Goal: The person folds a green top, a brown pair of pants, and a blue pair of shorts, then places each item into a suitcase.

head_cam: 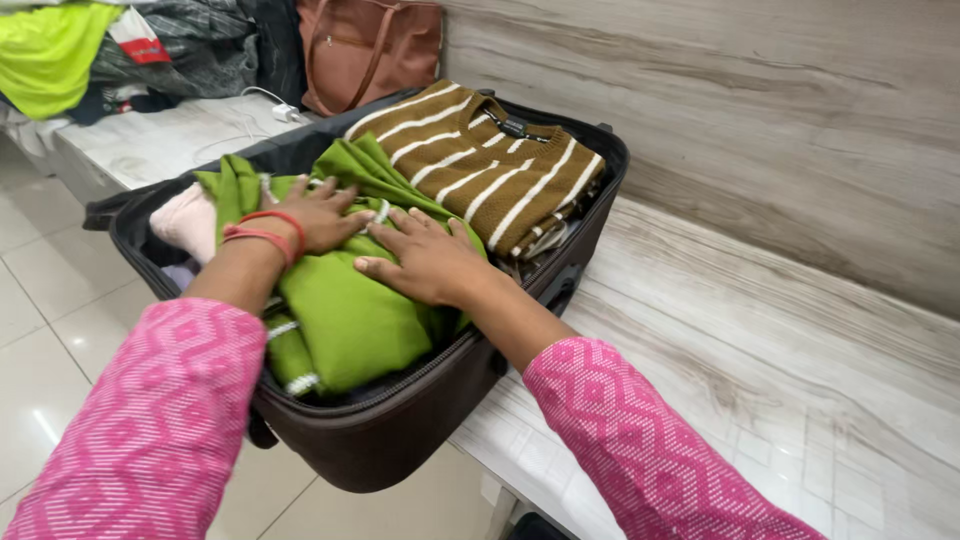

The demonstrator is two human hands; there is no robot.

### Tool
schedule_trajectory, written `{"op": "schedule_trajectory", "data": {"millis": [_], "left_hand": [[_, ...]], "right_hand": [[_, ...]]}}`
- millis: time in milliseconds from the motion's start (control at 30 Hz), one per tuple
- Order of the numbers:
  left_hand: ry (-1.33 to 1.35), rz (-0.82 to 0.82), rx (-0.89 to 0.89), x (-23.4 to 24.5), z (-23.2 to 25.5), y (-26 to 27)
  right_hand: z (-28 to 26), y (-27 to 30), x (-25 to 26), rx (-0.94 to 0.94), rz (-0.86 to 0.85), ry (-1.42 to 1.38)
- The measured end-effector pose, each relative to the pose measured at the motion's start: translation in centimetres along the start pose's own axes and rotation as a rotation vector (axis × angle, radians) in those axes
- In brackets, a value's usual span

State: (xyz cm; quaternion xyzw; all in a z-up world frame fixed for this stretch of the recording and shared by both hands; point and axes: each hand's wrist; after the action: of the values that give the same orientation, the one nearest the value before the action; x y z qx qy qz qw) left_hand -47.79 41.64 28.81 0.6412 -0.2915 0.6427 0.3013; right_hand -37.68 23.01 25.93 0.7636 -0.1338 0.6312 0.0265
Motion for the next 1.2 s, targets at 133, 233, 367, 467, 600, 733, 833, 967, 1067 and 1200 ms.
{"op": "schedule_trajectory", "data": {"millis": [133,233,367,467,600,733,833,967,1067,1200], "left_hand": [[0.087,-0.046,0.171,-2.0,-4.6,-1.5],[-0.025,0.198,0.107,-2.3,-5.6,-1.3],[-0.134,0.471,-0.183,-2.4,-3.6,-1.0],[-0.008,0.24,-0.289,-0.8,0.4,-3.2],[-0.068,-0.044,-0.06,0.1,1.1,-6.3],[0.042,-0.007,-0.022,-1.9,0.6,-8.4],[0.039,0.032,0.009,-2.8,0.3,-7.2],[-0.179,0.534,-0.097,-0.9,1.5,-4.4],[-0.279,0.982,-0.234,1.7,4.8,-2.4],[-0.212,1.127,-0.531,5.2,13.2,-0.4]], "right_hand": [[0.4,2.0,0.0,0.051,0.203,-0.026],[-0.7,2.1,0.6,0.056,0.094,0.053],[-1.2,2.8,0.3,0.128,0.148,0.137],[-1.3,3.1,-0.2,0.321,0.087,0.077],[-0.9,3.3,-0.4,0.426,-0.033,0.015],[-0.7,3.1,-0.5,0.471,-0.053,0.041],[-0.8,2.8,-0.8,0.486,-0.044,0.035],[-1.5,3.6,-0.3,0.413,0.141,-0.039],[-1.5,5.3,1.3,0.351,0.513,-0.088],[2.1,10.4,4.4,0.386,0.858,0.159]]}}
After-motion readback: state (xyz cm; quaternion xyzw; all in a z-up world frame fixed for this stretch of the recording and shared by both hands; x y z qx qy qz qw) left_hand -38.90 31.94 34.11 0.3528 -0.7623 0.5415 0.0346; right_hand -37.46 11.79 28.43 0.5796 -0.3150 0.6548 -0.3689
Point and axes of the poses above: each hand's wrist, its own y-axis away from the middle knuckle, its own x-axis out of the back of the hand, z = x × y, and after that the axes turned 2 degrees about y, right-handed
